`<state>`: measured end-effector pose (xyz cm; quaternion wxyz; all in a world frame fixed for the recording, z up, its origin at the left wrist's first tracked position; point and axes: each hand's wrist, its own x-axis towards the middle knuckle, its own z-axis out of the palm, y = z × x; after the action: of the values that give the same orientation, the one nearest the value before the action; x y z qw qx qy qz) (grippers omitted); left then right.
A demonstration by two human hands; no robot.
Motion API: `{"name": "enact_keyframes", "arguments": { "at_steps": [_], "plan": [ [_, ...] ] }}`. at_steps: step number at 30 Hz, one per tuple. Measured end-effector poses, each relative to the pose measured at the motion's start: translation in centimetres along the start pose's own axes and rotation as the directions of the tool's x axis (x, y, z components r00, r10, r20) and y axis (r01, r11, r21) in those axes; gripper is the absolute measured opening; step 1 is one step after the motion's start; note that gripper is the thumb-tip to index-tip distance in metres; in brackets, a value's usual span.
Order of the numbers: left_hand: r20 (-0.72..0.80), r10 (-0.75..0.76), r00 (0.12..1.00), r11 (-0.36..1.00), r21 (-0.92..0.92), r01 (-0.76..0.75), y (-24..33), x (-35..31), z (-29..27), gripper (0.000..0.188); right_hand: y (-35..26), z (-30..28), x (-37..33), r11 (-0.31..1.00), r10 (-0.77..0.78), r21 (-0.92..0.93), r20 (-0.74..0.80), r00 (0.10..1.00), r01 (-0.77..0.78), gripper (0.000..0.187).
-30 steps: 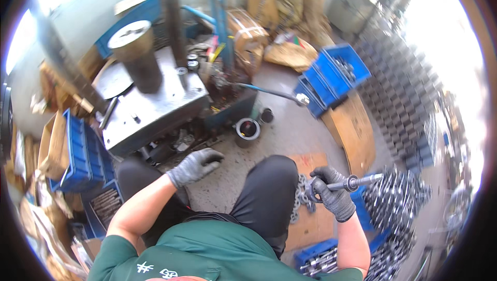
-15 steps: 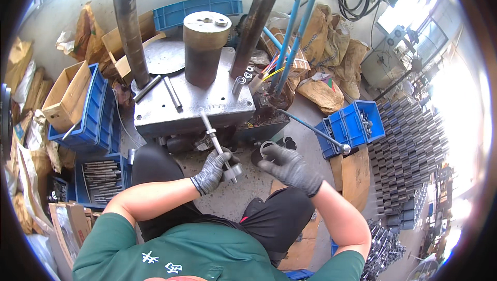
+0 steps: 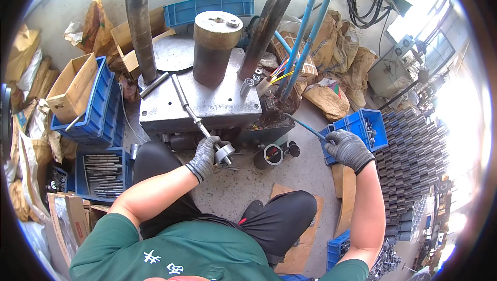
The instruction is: Using a hydraulic press to assemble or shape metal components.
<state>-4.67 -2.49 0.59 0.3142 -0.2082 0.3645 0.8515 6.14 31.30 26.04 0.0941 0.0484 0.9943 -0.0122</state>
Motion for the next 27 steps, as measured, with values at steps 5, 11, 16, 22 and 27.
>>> {"name": "enact_keyframes", "arguments": {
  "at_steps": [5,11,16,22,27],
  "plan": [
    [-0.068,0.085,0.994,0.996,0.015,-0.085,1.7,0.3,0.6,0.025,0.7,0.5,-0.6,0.997,-0.042,0.065,-0.075,0.996,0.047,0.033],
    [-0.023,0.228,0.973,0.944,0.252,-0.215,2.6,3.4,-1.3,0.017,0.6,0.9,0.1,0.988,-0.027,0.151,-0.075,0.997,0.038,0.035],
    [0.024,0.43,0.902,0.785,0.484,-0.387,0.7,4.3,-2.0,0.012,1.1,1.4,-0.3,0.969,-0.021,0.239,-0.16,0.987,0.06,0.032],
    [0.319,0.574,0.754,0.586,0.482,-0.651,1.2,3.8,-1.1,0.015,1.0,1.2,-0.7,0.976,-0.06,0.189,-0.23,0.971,0.105,0.031],
    [0.583,0.462,0.668,0.622,0.323,-0.713,6.4,-1.9,5.3,0.017,1.5,0.9,-0.8,0.984,-0.095,0.137,-0.15,0.984,0.116,0.035]
  ]
}}
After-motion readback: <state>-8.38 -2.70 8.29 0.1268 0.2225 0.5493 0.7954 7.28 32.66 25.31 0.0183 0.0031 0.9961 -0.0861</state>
